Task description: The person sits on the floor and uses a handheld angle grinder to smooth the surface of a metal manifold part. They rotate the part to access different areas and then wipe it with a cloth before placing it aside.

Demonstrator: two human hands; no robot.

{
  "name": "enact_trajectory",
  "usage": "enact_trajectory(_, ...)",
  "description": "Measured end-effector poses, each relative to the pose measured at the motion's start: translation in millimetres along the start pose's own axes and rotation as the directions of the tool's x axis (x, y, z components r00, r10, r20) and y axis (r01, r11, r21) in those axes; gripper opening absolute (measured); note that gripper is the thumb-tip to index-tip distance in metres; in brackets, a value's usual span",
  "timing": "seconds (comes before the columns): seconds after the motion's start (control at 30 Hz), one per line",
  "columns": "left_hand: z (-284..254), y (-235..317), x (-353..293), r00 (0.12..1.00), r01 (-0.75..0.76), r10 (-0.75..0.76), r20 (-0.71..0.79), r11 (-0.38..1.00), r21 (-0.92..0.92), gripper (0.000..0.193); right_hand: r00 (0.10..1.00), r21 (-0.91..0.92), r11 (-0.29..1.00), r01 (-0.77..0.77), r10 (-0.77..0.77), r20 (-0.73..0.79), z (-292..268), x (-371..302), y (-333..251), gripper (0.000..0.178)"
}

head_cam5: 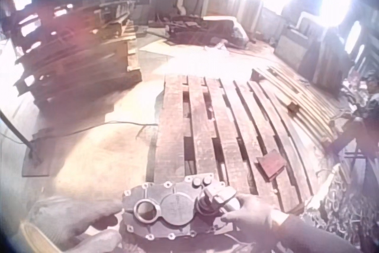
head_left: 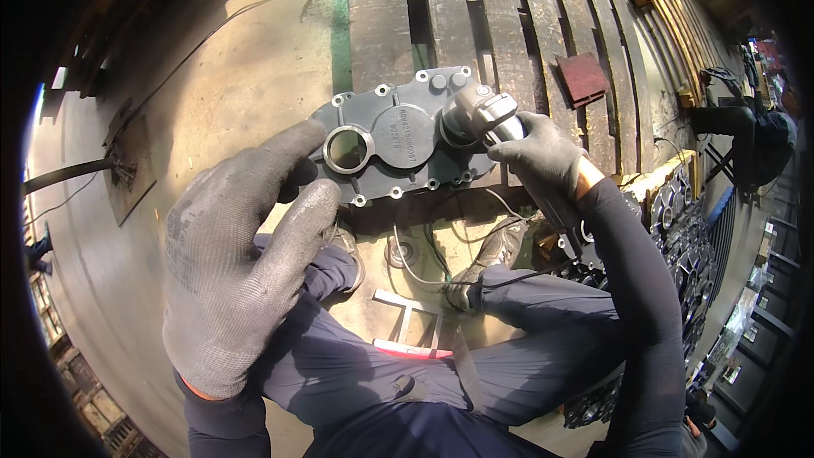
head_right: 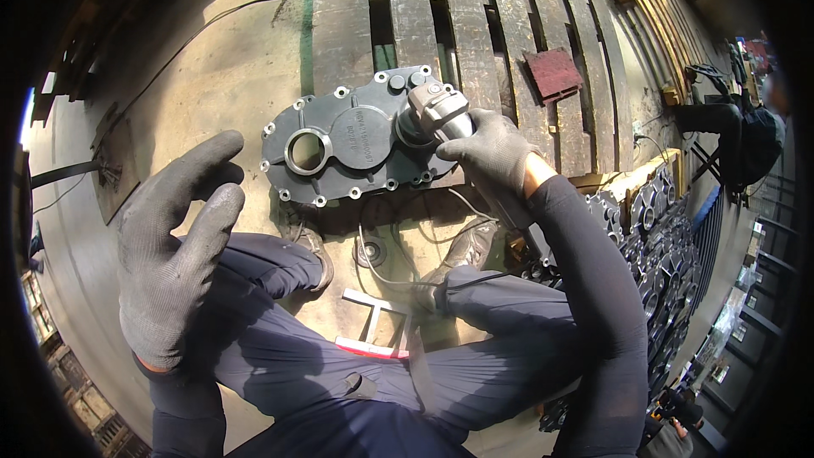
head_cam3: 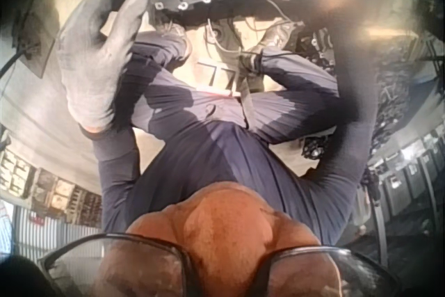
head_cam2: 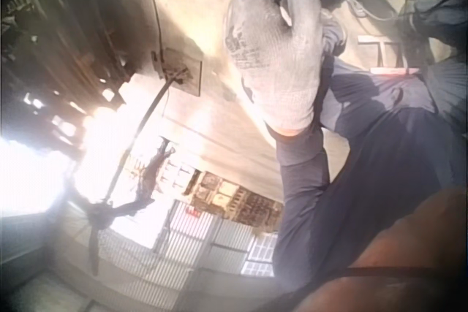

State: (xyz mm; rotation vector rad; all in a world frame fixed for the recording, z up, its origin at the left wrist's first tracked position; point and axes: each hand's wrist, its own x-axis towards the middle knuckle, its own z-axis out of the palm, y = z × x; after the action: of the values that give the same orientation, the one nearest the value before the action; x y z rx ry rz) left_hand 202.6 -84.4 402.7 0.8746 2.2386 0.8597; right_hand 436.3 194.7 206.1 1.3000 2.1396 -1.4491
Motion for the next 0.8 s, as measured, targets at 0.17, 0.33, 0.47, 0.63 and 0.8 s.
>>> enact_trajectory(0.17,-2,-6,-1,1.0,-0.012,0.012,-0.008,1.0,0.019,0.047,0.995,0.147,0.985,-0.095,0.091,0.033,2,-13,-1,0.059)
enact_trajectory(0.33,0,-5,-5,0.998,-0.06,0.059,-0.025,0.998,-0.015,0.047,0.996,0.216,0.976,0.0,0.019,-0.085,10,-33,37,0.048)
enact_trajectory(0.47,-1,-5,-6,0.997,-0.072,0.071,-0.016,0.996,-0.046,0.046,1.0,0.445,0.895,-0.008,0.018,-0.019,33,-69,27,0.045)
enact_trajectory(0.63,1,-2,-8,0.996,-0.089,0.089,-0.002,0.994,-0.063,0.045,0.988,0.736,0.67,-0.094,0.153,-0.012,86,-88,36,0.044)
enact_trajectory(0.8,3,-6,-9,0.992,-0.129,0.129,-0.009,0.989,-0.069,0.043,0.997,0.792,0.606,-0.075,0.074,0.037,108,-103,37,0.042)
